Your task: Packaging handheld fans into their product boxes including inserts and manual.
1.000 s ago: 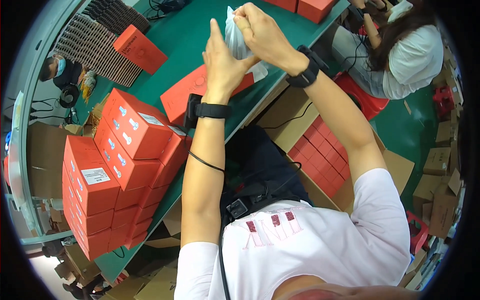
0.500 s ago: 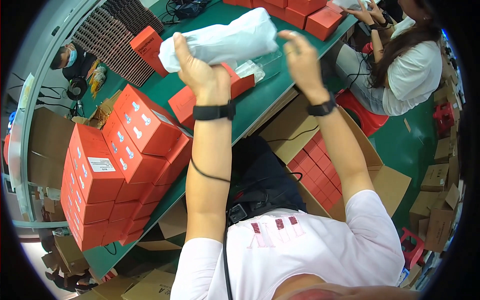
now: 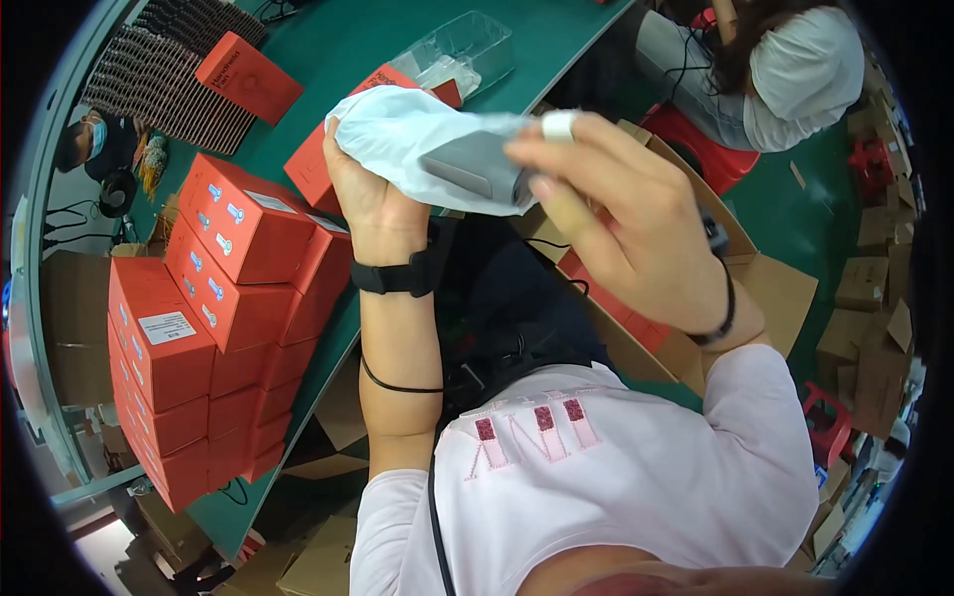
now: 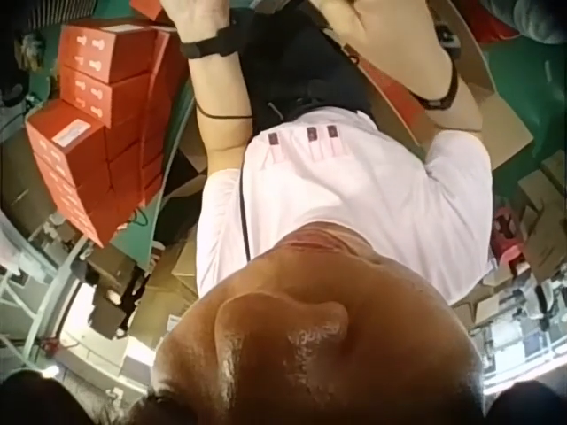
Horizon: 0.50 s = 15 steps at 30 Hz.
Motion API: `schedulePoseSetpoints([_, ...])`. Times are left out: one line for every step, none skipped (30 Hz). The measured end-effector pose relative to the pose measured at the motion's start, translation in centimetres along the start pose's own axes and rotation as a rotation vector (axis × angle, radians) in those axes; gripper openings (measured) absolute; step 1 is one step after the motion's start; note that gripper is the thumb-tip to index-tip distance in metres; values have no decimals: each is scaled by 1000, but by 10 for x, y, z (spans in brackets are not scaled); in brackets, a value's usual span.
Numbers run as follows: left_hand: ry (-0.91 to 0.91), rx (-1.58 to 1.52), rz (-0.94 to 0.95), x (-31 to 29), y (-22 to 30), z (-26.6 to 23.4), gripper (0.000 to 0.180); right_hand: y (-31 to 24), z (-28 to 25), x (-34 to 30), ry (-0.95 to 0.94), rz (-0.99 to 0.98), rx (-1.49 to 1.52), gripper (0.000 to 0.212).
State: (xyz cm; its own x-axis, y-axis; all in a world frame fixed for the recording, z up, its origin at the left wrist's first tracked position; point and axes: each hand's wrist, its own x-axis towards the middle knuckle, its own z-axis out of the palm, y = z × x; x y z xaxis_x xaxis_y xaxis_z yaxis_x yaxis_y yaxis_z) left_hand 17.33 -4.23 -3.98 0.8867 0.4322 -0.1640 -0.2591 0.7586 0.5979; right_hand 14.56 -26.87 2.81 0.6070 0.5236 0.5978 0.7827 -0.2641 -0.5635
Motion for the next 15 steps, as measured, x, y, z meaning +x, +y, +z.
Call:
schedulePoseSetpoints([-202,-244,-155,2,4,-11,43,6,5,2,23,14,-42,21])
schedulePoseSetpoints([-397,-488,-303,-2,10,-11,43,8,7,3,-95,138,-16,24])
schedulePoseSetpoints([-395,-486,-299,-8,12,-10,43,8,8,3,-96,135,-12,24])
schedulePoseSetpoints([-274,-381,-235,-16,12,-8,42,8,10,5,-153,189,3,27])
schedulePoseSetpoints([-154,-278,-177,-24,9,-1,40,10,13,4,-209,249,14,30])
schedulePoseSetpoints([-155,-278,-179,-30,6,8,40,14,17,5,-207,250,13,30])
schedulePoseSetpoints([-76,-204,-119,-35,2,16,38,21,26,4,-204,250,195,35])
schedulePoseSetpoints([4,-132,-56,-41,0,23,36,27,34,2,-201,248,377,39])
schedulePoseSetpoints([-70,-99,-52,-47,-1,26,33,32,43,-3,-203,247,377,39])
schedulePoseSetpoints([-69,-100,-53,-47,1,29,33,39,53,-9,-127,246,438,39])
schedulePoseSetpoints([-61,-16,35,-45,3,29,33,37,59,-9,-58,246,506,40])
schedulePoseSetpoints([-54,69,121,-43,5,29,33,35,55,-10,-67,248,510,40])
schedulePoseSetpoints([-96,84,157,-38,12,24,35,29,45,-11,-154,434,584,39])
schedulePoseSetpoints([-109,60,146,-32,18,17,36,23,37,-12,-239,624,651,38])
schedulePoseSetpoints([-127,36,133,-26,22,13,37,20,32,-15,-260,646,683,38])
